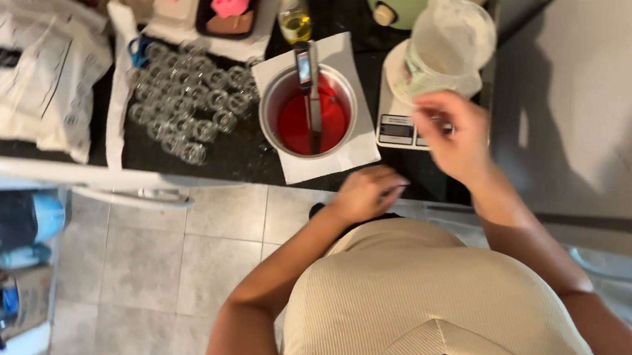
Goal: Stirring melted wax, checking its temperature with a digital thermometer, and pouring it into a container.
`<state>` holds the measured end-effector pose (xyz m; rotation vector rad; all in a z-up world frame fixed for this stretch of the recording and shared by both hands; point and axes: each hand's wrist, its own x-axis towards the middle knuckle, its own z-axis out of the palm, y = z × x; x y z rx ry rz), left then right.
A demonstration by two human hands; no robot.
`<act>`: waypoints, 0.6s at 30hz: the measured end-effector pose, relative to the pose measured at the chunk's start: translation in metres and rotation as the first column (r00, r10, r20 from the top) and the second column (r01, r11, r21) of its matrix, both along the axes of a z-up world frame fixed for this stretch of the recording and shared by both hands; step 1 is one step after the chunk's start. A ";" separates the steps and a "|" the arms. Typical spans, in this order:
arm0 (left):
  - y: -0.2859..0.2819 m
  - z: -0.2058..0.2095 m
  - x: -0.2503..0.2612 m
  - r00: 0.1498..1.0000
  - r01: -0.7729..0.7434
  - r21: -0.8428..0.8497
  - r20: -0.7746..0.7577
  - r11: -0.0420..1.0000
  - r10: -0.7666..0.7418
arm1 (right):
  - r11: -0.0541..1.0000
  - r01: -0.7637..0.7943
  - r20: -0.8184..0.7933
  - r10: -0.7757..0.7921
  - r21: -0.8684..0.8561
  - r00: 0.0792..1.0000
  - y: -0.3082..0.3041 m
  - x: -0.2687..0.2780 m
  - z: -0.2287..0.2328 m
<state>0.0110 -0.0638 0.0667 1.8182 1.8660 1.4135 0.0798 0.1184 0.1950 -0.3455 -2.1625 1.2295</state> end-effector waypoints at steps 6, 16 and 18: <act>-0.094 -0.017 -0.019 0.829 -0.459 -0.238 0.232 0.856 0.509 | 0.945 -0.292 -0.057 0.303 0.147 0.951 -0.002 -0.120 -0.031; -0.141 0.060 -0.071 0.583 -0.798 -0.025 0.224 0.602 0.781 | 0.945 -0.325 0.436 0.300 -0.018 0.849 -0.015 -0.218 -0.028; -0.136 0.065 -0.086 0.580 -0.802 -0.010 0.226 0.597 0.783 | 0.950 -0.308 0.443 0.301 -0.058 0.844 -0.018 -0.216 -0.026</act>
